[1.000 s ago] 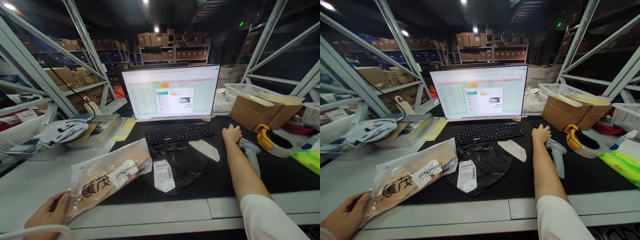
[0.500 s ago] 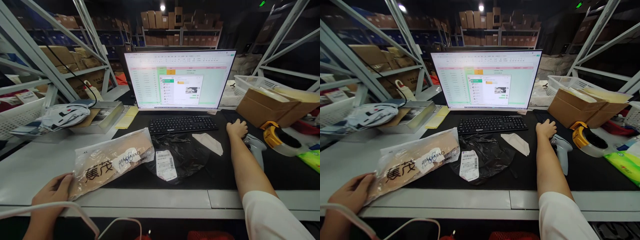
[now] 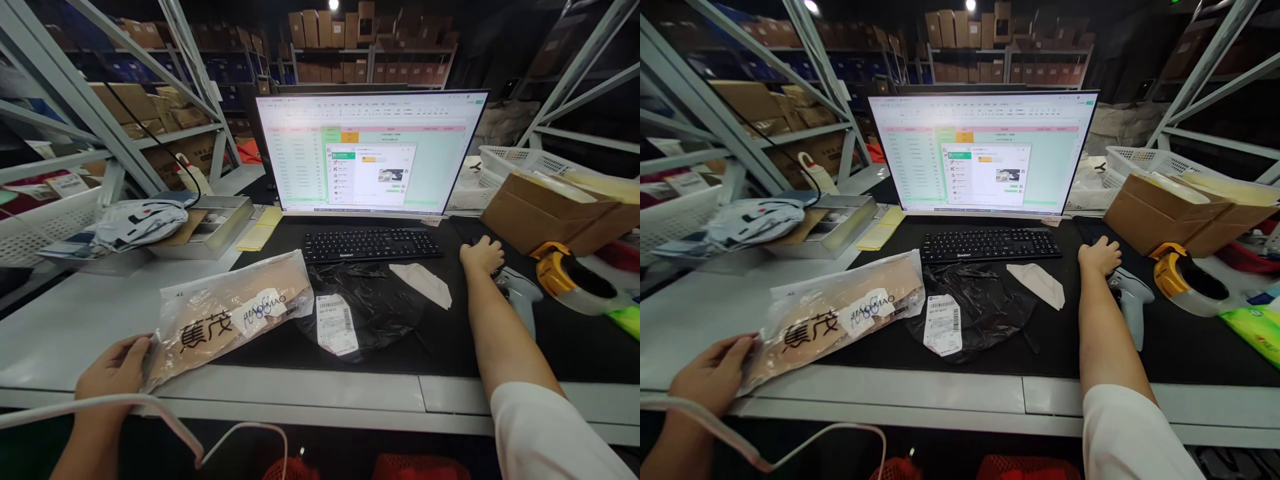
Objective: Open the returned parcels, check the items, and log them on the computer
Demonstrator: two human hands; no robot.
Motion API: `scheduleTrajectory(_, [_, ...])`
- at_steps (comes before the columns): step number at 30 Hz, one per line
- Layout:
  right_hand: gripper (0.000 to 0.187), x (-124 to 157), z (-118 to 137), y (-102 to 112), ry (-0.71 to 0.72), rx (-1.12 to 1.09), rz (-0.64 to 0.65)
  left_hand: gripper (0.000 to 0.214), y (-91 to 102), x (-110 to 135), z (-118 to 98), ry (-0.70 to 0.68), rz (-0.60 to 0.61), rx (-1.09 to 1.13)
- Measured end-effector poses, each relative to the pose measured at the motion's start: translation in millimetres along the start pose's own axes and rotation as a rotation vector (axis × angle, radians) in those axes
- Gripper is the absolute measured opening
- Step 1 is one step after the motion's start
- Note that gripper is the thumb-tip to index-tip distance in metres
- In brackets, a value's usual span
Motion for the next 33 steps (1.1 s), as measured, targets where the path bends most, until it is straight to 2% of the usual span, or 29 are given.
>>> scheduleTrajectory(4, [0.042,0,-3,0,-0.004,-0.024,-0.003,0.043,-0.8,7,-1,-0.048,-0.030,-0.022])
scheduleTrajectory(10, [0.045,-4,-3,-3,-0.008,-0.005,0.026,0.052,-5.3,2,18,-0.134,-0.012,0.006])
scheduleTrajectory(14, [0.046,-4,-3,-3,-0.003,-0.008,0.016,0.065,-12.0,-6,25,-0.194,0.120,0.038])
scheduleTrajectory(17, [0.050,1,-7,1,0.007,-0.015,-0.003,0.083,-16.3,-7,20,-0.253,0.248,0.033])
scheduleTrajectory(21, [0.055,11,8,26,0.087,-0.041,-0.073,0.083,-16.6,-2,12,-0.252,0.336,-0.012])
scheduleTrajectory(24, [0.052,32,48,66,0.173,-0.184,-0.063,0.074,-11.7,-2,12,-0.214,0.347,0.068])
scheduleTrajectory(25, [0.048,47,64,84,0.258,-0.254,-0.035,0.069,-8.7,-3,12,-0.226,0.343,0.111])
scheduleTrajectory(26, [0.044,68,80,103,0.421,-0.324,-0.001,0.062,-5.1,-4,12,-0.236,0.330,0.179])
scheduleTrajectory(28, [0.039,124,102,146,0.833,-0.473,0.023,0.044,3.9,-8,11,-0.201,0.292,0.403])
scheduleTrajectory(30, [0.035,191,105,181,1.277,-0.584,0.095,0.037,12.5,-13,9,-0.078,0.261,0.649])
scheduleTrajectory(31, [0.034,223,101,192,1.509,-0.594,0.179,0.035,16.1,-15,7,-0.010,0.251,0.738])
scheduleTrajectory(32, [0.033,251,95,199,1.685,-0.568,0.253,0.032,18.9,-17,4,0.046,0.252,0.793])
scheduleTrajectory(33, [0.034,271,88,201,1.775,-0.515,0.297,0.028,21.0,-18,0,0.084,0.260,0.833])
Point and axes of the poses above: each hand's wrist, its own x-axis away from the middle knuckle, its own y-axis out of the back of the hand, z = x × y, the point moved 2 cm from there along -x, towards the middle knuckle, and after that the axes turned 12 degrees about x, right-handed, at the moved point
